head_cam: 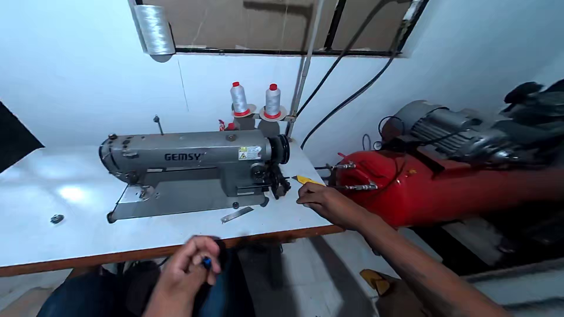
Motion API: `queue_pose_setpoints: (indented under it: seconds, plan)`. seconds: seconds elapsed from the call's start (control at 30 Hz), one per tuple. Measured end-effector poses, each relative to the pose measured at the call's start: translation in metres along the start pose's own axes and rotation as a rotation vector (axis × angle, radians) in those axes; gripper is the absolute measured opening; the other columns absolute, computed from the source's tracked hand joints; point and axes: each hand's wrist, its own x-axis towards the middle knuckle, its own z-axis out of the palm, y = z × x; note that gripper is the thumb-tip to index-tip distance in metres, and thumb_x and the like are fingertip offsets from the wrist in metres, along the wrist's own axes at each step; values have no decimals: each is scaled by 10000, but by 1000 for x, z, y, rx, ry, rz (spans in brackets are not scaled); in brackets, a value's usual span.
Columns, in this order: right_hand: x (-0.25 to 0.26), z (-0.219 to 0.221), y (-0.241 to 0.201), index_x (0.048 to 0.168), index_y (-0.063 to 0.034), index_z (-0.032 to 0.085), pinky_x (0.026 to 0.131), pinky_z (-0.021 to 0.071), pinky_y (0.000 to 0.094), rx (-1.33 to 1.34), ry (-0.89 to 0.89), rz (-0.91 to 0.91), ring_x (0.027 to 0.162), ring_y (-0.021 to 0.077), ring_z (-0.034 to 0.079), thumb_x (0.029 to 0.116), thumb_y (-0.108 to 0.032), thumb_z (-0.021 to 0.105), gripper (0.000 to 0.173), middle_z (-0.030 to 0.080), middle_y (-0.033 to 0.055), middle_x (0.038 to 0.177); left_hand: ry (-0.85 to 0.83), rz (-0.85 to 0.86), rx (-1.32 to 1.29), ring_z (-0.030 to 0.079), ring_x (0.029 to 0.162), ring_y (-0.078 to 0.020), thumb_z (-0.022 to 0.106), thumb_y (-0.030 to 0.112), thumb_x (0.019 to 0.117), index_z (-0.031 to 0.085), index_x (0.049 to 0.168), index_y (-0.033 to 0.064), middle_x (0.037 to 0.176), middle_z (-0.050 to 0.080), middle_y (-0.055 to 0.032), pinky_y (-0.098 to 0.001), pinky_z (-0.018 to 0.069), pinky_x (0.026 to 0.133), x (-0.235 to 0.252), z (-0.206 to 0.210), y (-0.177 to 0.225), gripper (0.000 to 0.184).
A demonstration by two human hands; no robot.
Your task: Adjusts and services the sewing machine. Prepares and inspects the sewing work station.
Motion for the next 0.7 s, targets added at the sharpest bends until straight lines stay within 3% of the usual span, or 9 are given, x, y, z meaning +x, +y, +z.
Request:
queue_pose_setpoints:
  seconds: [0.1,0.17,0.3,0.47,0.57,0.63,0.7]
  plan:
    - [14,-3,11,1052,-237,771,939,566,298,-4,-48,-78,1077,44,625,1021,-212,612,164,652,-82,1161,-39,-79,-162,705,1046,-412,597,-71,949,599,1265,-24,1191,682,-234,-571,618,897,22,32,-37,320]
    - [19,-1,18,1050,-241,757,952,557,305,-36,-61,-119,1113,54,611,1036,-252,585,172,643,-79,1180,-38,-77,-192,705,1053,-423,663,-68,926,619,1261,-22,1192,691,-230,-564,626,891,44,50,-52,341]
    - [19,15,30,1036,-219,682,965,536,336,-79,-38,-118,1157,105,582,1080,-339,455,260,617,-49,1165,-56,-20,-118,732,1012,-342,701,-17,928,671,1220,-8,1158,729,-166,-493,655,835,92,77,-73,294]
    - [10,30,33,1023,-195,644,959,551,326,18,148,-64,1168,94,590,1077,-323,443,244,620,-44,1154,-34,-18,85,757,838,-207,761,61,913,722,1148,80,1067,764,-45,-376,675,686,132,104,-95,239]
    - [4,26,37,1123,-217,708,1023,544,336,46,194,-107,1219,93,588,1077,-291,507,219,631,-59,1247,-55,16,161,747,844,-175,754,80,923,724,1144,96,1059,759,-19,-352,666,746,145,112,-103,224]
    - [3,15,38,1211,-287,741,992,551,321,4,159,-124,1177,80,590,1053,-277,561,239,610,-77,1278,-83,15,218,743,860,-158,752,94,923,717,1162,108,1076,755,-5,-346,663,773,151,114,-105,242]
    - [10,10,40,1140,-273,771,948,554,320,-12,90,-171,1113,91,601,1034,-242,591,211,628,-69,1235,-104,5,269,735,865,-138,751,99,920,715,1181,125,1084,749,7,-337,654,788,151,112,-105,265]
